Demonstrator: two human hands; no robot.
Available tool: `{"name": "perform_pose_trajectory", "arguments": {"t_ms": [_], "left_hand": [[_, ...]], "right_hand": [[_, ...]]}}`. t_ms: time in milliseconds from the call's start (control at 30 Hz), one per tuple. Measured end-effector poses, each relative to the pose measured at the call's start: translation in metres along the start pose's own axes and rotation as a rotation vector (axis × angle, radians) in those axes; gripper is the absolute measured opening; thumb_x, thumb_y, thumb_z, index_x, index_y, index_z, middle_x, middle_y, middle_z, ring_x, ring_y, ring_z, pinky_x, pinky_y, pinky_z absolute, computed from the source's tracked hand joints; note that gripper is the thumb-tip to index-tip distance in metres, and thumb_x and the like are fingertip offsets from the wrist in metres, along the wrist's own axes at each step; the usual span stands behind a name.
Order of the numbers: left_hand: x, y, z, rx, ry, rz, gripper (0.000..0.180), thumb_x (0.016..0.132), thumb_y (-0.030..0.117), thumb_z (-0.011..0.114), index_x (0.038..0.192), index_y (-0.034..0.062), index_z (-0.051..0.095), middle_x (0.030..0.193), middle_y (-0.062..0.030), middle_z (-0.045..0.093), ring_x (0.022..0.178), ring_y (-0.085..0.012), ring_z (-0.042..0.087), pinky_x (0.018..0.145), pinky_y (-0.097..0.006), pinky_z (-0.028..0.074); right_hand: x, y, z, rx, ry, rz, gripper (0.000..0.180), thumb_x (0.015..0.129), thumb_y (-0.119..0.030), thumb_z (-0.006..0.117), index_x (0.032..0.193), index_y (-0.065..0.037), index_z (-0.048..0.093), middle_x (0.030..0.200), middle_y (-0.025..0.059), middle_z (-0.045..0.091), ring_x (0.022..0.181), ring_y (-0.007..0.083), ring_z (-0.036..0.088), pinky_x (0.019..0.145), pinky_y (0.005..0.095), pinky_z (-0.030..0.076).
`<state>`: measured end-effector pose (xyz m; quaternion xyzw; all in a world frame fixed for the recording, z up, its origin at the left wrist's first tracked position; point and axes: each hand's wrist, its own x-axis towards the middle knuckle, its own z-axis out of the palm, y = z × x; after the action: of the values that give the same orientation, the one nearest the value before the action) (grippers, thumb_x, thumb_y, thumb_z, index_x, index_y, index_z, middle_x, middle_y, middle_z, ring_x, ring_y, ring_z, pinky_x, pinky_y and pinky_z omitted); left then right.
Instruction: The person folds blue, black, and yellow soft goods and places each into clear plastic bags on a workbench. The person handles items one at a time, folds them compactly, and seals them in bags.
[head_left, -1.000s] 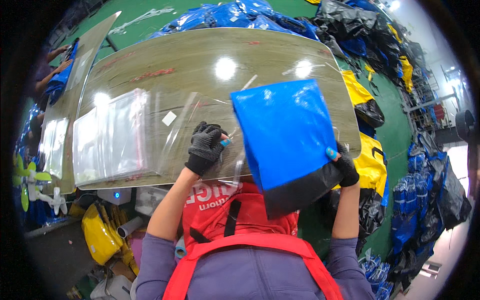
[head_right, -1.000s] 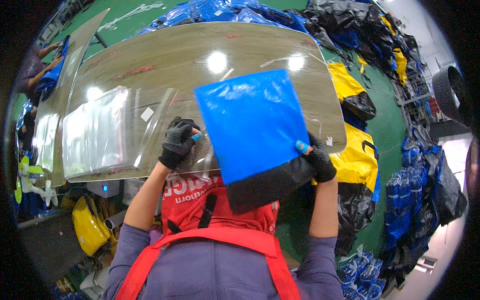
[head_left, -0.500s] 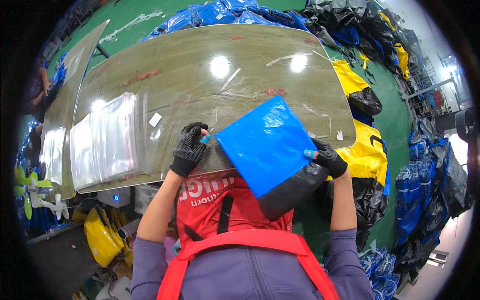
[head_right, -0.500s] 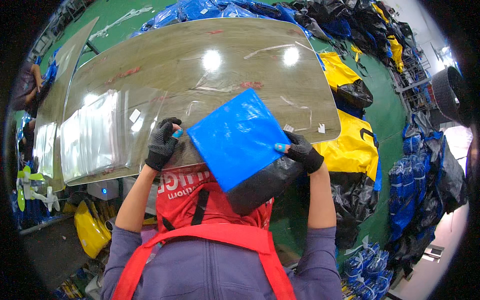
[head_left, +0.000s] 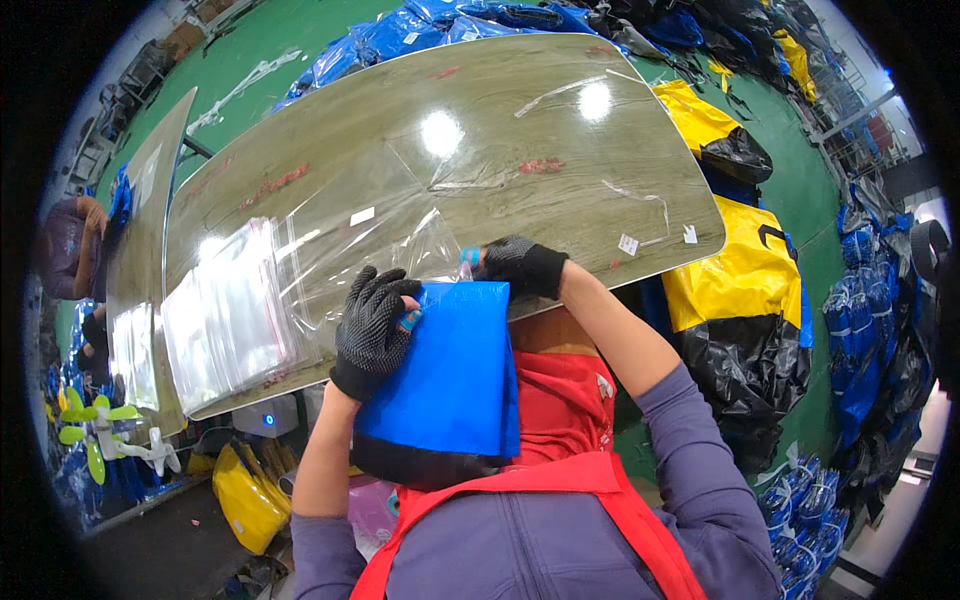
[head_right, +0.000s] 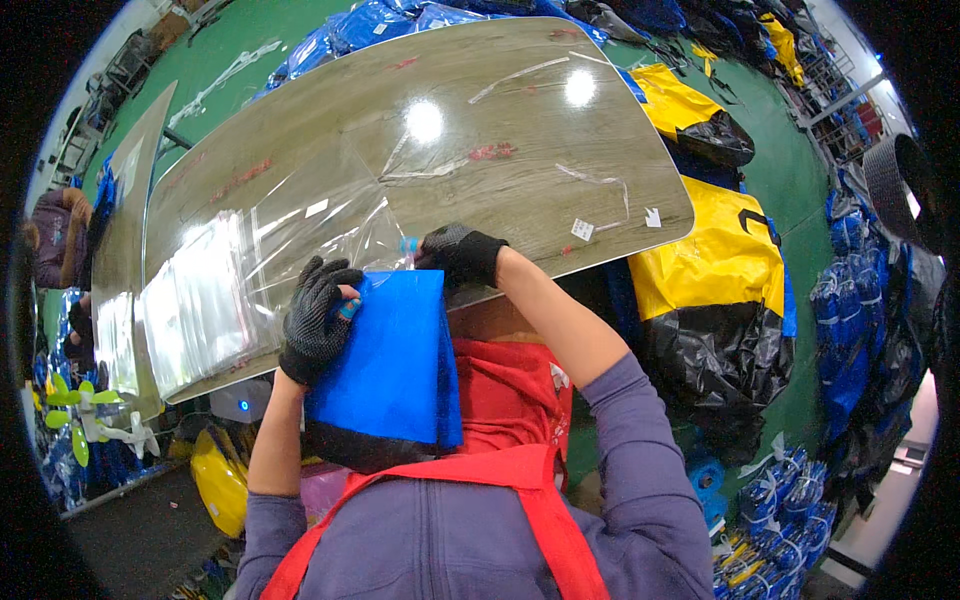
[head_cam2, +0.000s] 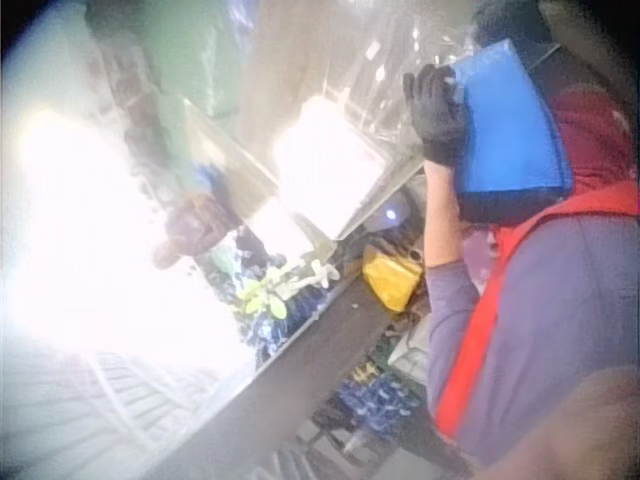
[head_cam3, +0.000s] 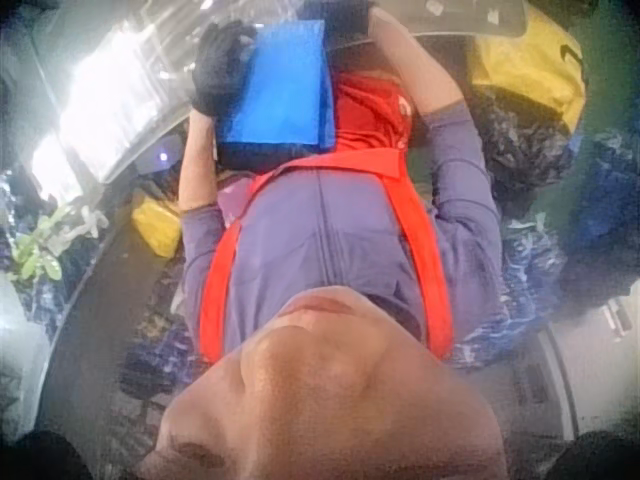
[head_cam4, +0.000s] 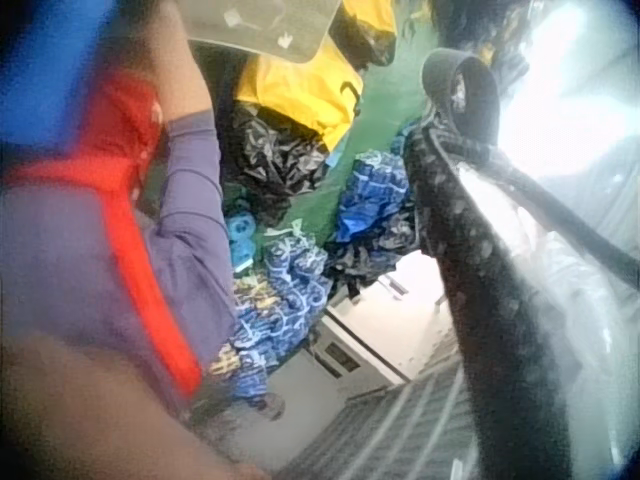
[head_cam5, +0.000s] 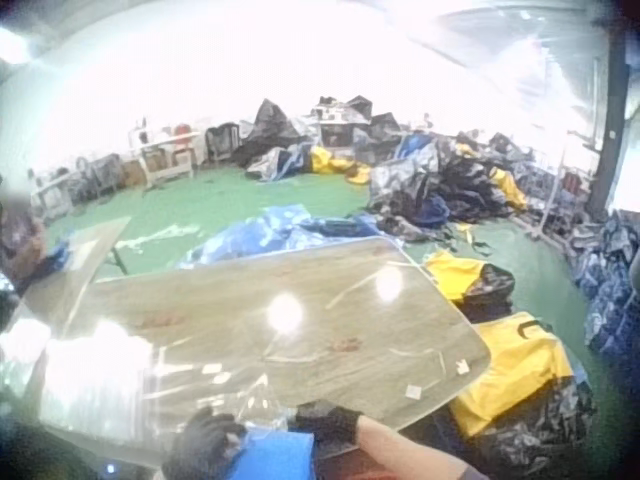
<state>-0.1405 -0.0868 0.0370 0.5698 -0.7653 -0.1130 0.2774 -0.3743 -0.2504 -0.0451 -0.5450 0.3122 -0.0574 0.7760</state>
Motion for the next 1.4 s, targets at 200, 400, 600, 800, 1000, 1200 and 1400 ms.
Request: {"name": "perform_pose_trajectory", "arguments": {"t_ms": [200,400,600,800,1000,1200,1400], "left_hand": [[-0.036,0.001,0.003,0.303,0.011,-0.227,0.048,0.085,0.034,0.063,0.125,0.0079,0.055,0.138,-0.0184,0.048,0.131,-0.0419,0.038,0.112,-0.053,0.022],[-0.063,-0.010,0.028,-0.112,0.166,-0.469,0.061,0.085,0.023,0.065,0.138,0.0051,0.040,0.135,-0.0253,0.046,0.129,-0.0405,0.040,0.106,-0.047,0.034],[-0.056,-0.041,0.037,-0.651,0.368,-0.884,0.061,0.088,0.008,0.058,0.141,0.0018,0.030,0.130,-0.0195,0.050,0.122,-0.0274,0.049,0.098,-0.034,0.043],[-0.053,-0.055,0.012,-0.782,0.053,-0.976,0.039,0.091,0.028,0.063,0.118,0.0011,0.057,0.097,-0.0059,0.064,0.081,-0.0116,0.057,0.071,-0.026,0.048],[-0.052,-0.058,0.001,-0.785,-0.141,-0.872,0.026,0.091,0.027,0.063,0.100,0.0029,0.066,0.079,-0.0007,0.063,0.069,-0.0086,0.056,0.061,-0.025,0.046],[-0.037,-0.070,0.004,-0.469,-0.058,-0.864,0.032,0.091,0.033,0.063,0.099,0.0023,0.066,0.078,-0.0010,0.063,0.070,-0.0106,0.056,0.062,-0.027,0.045],[-0.051,-0.030,0.001,-0.917,0.199,-0.904,0.043,0.087,0.030,0.068,0.118,0.0033,0.055,0.103,-0.0091,0.063,0.090,-0.0164,0.058,0.075,-0.030,0.050]], "right_hand": [[-0.024,-0.010,0.012,0.076,0.205,-0.199,0.028,0.087,-0.027,0.066,0.102,-0.004,0.065,0.096,0.0055,0.066,0.090,0.0113,0.059,0.077,0.0244,0.049],[-0.075,-0.003,0.024,0.170,0.140,-0.021,0.042,0.084,-0.036,0.071,0.109,-0.003,0.065,0.094,0.0064,0.067,0.088,0.0140,0.062,0.079,0.0280,0.051],[-0.063,0.011,0.040,-0.247,0.535,-0.261,0.035,0.083,-0.036,0.073,0.089,-0.002,0.067,0.077,0.0057,0.067,0.068,0.0129,0.062,0.065,0.0293,0.053],[-0.078,0.051,0.084,-0.631,0.845,-0.392,0.032,0.093,-0.033,0.058,0.087,-0.001,0.064,0.068,0.0138,0.064,0.058,0.0235,0.063,0.057,0.0364,0.048],[-0.136,0.046,0.068,-0.657,0.283,-0.121,0.035,0.092,-0.037,0.054,0.087,-0.004,0.064,0.080,0.0215,0.065,0.076,0.0370,0.066,0.066,0.0416,0.051],[-0.097,0.006,0.029,-0.154,0.649,-0.438,0.040,0.087,-0.041,0.065,0.089,-0.001,0.063,0.082,0.0103,0.067,0.081,0.0184,0.064,0.075,0.0317,0.050],[-0.110,0.040,0.129,0.051,0.511,-0.295,0.056,0.085,-0.047,0.066,0.110,0.004,0.061,0.100,0.0209,0.066,0.095,0.0266,0.064,0.084,0.0383,0.050]]}}
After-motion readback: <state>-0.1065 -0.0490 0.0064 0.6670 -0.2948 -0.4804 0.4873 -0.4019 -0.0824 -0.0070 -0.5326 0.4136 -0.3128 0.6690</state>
